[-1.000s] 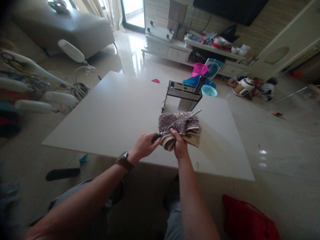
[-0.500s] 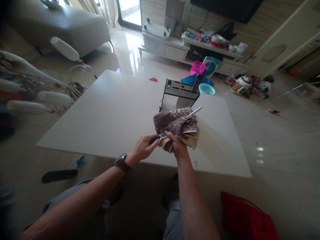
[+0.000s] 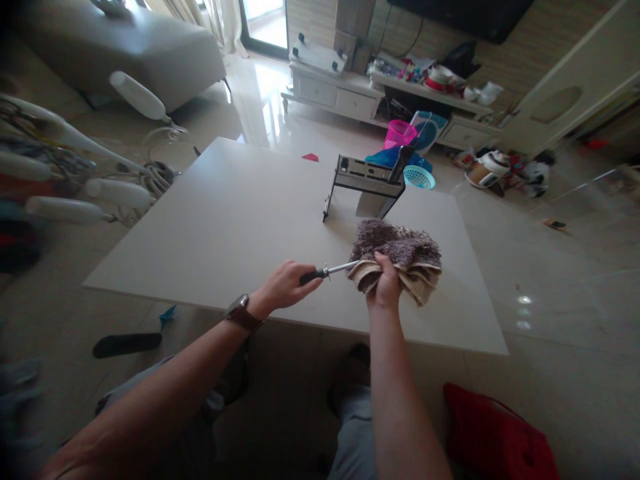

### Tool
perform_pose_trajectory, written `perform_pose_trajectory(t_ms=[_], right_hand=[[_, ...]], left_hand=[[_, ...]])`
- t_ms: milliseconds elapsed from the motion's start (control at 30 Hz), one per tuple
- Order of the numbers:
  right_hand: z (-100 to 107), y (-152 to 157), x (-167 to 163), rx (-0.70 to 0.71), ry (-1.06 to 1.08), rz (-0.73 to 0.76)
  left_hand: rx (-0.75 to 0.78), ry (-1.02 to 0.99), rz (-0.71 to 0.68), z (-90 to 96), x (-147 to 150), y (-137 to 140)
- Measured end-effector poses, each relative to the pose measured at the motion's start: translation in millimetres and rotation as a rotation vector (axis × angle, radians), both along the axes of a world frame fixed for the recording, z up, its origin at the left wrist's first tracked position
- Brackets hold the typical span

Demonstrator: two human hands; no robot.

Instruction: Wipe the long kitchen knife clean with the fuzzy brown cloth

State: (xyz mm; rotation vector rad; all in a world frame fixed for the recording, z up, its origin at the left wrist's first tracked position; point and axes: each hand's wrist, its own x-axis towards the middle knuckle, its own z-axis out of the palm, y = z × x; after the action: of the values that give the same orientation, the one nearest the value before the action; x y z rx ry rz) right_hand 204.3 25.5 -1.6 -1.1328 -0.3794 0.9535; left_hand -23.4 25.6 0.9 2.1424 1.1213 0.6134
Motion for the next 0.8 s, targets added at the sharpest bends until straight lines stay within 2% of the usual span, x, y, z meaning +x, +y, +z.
perform_pose_trajectory(t_ms=[133, 233, 400, 600, 800], right_hand=[[4, 2, 12, -0.052, 0.082, -0.175], [8, 2, 11, -0.068, 0.104, -0.187], [10, 0, -4, -0.078, 0.124, -0.057], [5, -3, -39, -0.061, 0.080, 0.060], [-6, -10, -55, -0.069, -0.049, 0.238]], left_hand=[[0.052, 0.101, -0.044, 3.0, -17, 10], [0.073, 0.141, -0.041, 2.8, -23, 12], [0.074, 0.125, -0.010, 1.4, -17, 7], [0.028, 0.019, 0.013, -1.5, -5, 5], [-0.043, -0.108, 0.049, -3.6, 0, 6]])
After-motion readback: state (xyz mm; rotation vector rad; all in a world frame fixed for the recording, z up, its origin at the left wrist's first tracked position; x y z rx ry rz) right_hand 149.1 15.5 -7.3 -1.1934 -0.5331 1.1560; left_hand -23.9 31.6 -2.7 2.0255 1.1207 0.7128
